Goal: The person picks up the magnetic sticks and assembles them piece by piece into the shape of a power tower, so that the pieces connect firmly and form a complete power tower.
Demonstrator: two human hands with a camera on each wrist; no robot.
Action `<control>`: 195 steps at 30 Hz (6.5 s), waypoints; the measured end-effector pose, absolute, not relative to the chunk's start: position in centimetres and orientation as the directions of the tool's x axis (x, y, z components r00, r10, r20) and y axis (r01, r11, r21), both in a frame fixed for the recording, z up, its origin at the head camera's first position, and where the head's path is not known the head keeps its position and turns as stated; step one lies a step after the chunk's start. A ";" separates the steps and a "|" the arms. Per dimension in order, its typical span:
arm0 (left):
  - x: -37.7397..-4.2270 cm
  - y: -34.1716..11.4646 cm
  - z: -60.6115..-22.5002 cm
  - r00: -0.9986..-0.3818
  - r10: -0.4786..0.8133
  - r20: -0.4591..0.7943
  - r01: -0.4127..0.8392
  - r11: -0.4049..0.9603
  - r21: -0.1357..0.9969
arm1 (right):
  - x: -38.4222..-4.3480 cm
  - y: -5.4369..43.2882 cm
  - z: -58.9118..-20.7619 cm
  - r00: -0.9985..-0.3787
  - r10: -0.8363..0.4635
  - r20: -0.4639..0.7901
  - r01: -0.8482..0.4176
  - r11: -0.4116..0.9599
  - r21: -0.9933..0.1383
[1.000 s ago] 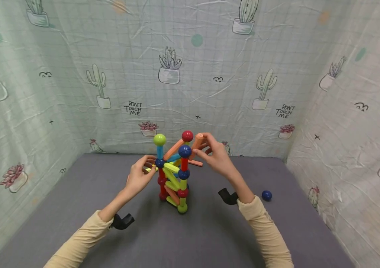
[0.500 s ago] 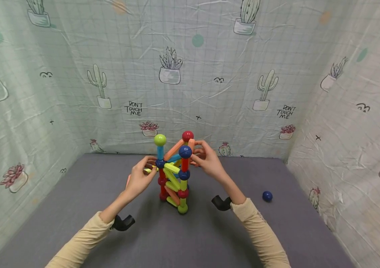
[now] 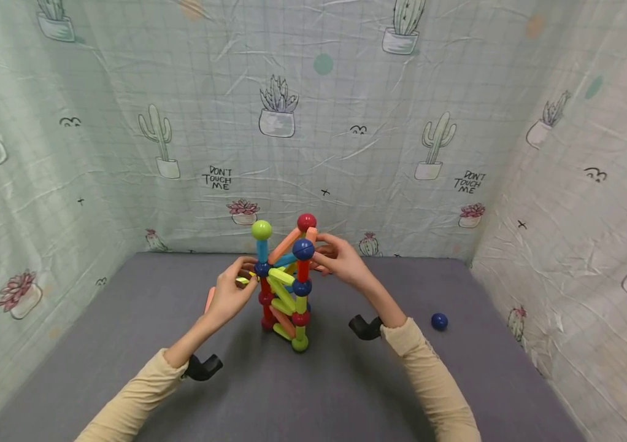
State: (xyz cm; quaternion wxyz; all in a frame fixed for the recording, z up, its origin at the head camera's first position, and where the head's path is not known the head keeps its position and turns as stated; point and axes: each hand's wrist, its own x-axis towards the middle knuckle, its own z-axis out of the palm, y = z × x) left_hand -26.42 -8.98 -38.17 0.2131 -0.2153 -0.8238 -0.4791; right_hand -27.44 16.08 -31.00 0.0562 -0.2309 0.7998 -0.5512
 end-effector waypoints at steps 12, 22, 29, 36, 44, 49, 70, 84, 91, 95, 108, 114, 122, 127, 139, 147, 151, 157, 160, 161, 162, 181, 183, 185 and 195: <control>-26.4 -9.1 -38.2 -0.826 0.159 0.540 0.550 0.435 0.713 | -28.8 16.5 -31.0 -0.863 -0.501 0.064 -0.230 0.277 -0.933; -26.3 -9.2 -38.2 -0.833 0.162 0.528 0.542 0.425 0.725 | -29.3 16.6 -30.2 -0.830 -0.557 0.044 -0.250 0.300 -0.920; -26.4 -9.2 -38.2 -0.833 0.168 0.527 0.543 0.429 0.722 | -29.3 16.3 -30.0 -0.809 -0.587 0.026 -0.244 0.296 -0.923; -26.4 -9.2 -38.2 -0.836 0.170 0.522 0.539 0.429 0.725 | -29.7 16.2 -30.1 -0.806 -0.592 -0.015 -0.194 0.287 -0.938; -26.3 -9.1 -38.0 -0.844 0.169 0.508 0.527 0.434 0.731 | -29.9 16.4 -30.3 -0.795 -0.607 -0.013 -0.186 0.264 -0.946; -26.3 -9.0 -38.1 -0.842 0.170 0.512 0.533 0.419 0.735 | -30.1 17.2 -30.7 -0.827 -0.563 0.002 -0.194 0.282 -0.940; -26.1 -8.9 -38.9 -0.822 0.166 0.544 0.562 0.388 0.731 | -39.8 18.1 -46.8 -0.926 -0.313 0.212 -0.331 0.942 -0.054; -26.1 -8.8 -38.7 -0.829 0.170 0.533 0.552 0.408 0.728 | -38.9 16.9 -47.2 -0.910 -0.393 0.133 -0.368 0.912 0.180; -26.1 -8.8 -38.7 -0.826 0.175 0.536 0.557 0.401 0.727 | -38.8 17.8 -47.1 -0.960 -0.278 0.035 -0.272 0.954 0.124; -26.2 -8.8 -38.8 -0.836 0.181 0.518 0.544 0.403 0.736 | -38.3 18.3 -46.9 -0.987 -0.141 -0.074 -0.147 0.985 0.094; -26.1 -9.0 -39.0 -0.847 0.177 0.502 0.527 0.405 0.747 | -37.8 19.4 -47.7 -0.968 -0.249 0.025 -0.245 0.963 0.111; -26.1 -8.9 -38.8 -0.848 0.181 0.498 0.525 0.418 0.741 | -37.1 20.1 -47.3 -0.948 -0.310 0.069 -0.297 0.943 0.148; -26.2 -9.0 -38.8 -0.846 0.183 0.501 0.528 0.418 0.739 | -36.1 21.0 -46.5 -0.881 -0.435 0.188 -0.332 0.850 0.410; -26.2 -9.0 -38.9 -0.848 0.190 0.496 0.527 0.415 0.742 | -35.1 21.3 -45.8 -0.851 -0.411 0.327 -0.246 0.862 0.443; -26.2 -9.0 -38.8 -0.849 0.191 0.492 0.524 0.423 0.740 | -32.2 22.9 -45.6 -0.602 -0.738 0.306 -0.373 0.598 0.709; -26.1 -9.1 -38.7 -0.850 0.193 0.491 0.523 0.422 0.740 | -30.0 21.6 -43.5 -0.521 -0.719 0.459 -0.441 0.688 0.577; -26.2 -9.0 -38.6 -0.847 0.194 0.496 0.528 0.424 0.736 | -27.8 21.0 -40.7 -0.451 -0.682 0.576 -0.422 0.732 0.536; -26.3 -8.9 -38.7 -0.846 0.190 0.498 0.527 0.432 0.731 | -24.9 19.7 -35.0 -0.290 -0.636 0.715 -0.387 0.761 0.521; -26.3 -8.9 -38.7 -0.841 0.194 0.504 0.535 0.435 0.724 | -23.8 18.9 -32.1 -0.201 -0.564 0.801 -0.377 0.799 0.468; -26.3 -8.9 -38.7 -0.839 0.196 0.507 0.538 0.433 0.723 | -23.4 18.5 -31.1 -0.177 -0.535 0.826 -0.369 0.814 0.448; -26.3 -8.9 -38.7 -0.838 0.196 0.509 0.540 0.432 0.722 | -23.0 18.1 -30.3 -0.150 -0.509 0.848 -0.365 0.826 0.431; -26.9 -9.5 -36.9 -0.893 0.235 0.384 0.422 0.138 0.896 | -20.8 8.6 -26.9 -0.271 -0.698 0.663 -0.709 0.610 0.353; -27.0 -9.6 -36.3 -0.903 0.229 0.364 0.389 0.072 0.918 | -21.1 8.6 -26.3 -0.319 -0.714 0.623 -0.742 0.597 0.304; -27.1 -9.5 -35.8 -0.908 0.216 0.358 0.372 0.029 0.928 | -21.6 8.6 -25.6 -0.372 -0.727 0.577 -0.763 0.593 0.256; -27.2 -8.9 -34.7 -0.911 0.169 0.376 0.382 0.001 0.924 | -23.9 8.5 -24.6 -0.574 -0.738 0.356 -0.759 0.642 0.108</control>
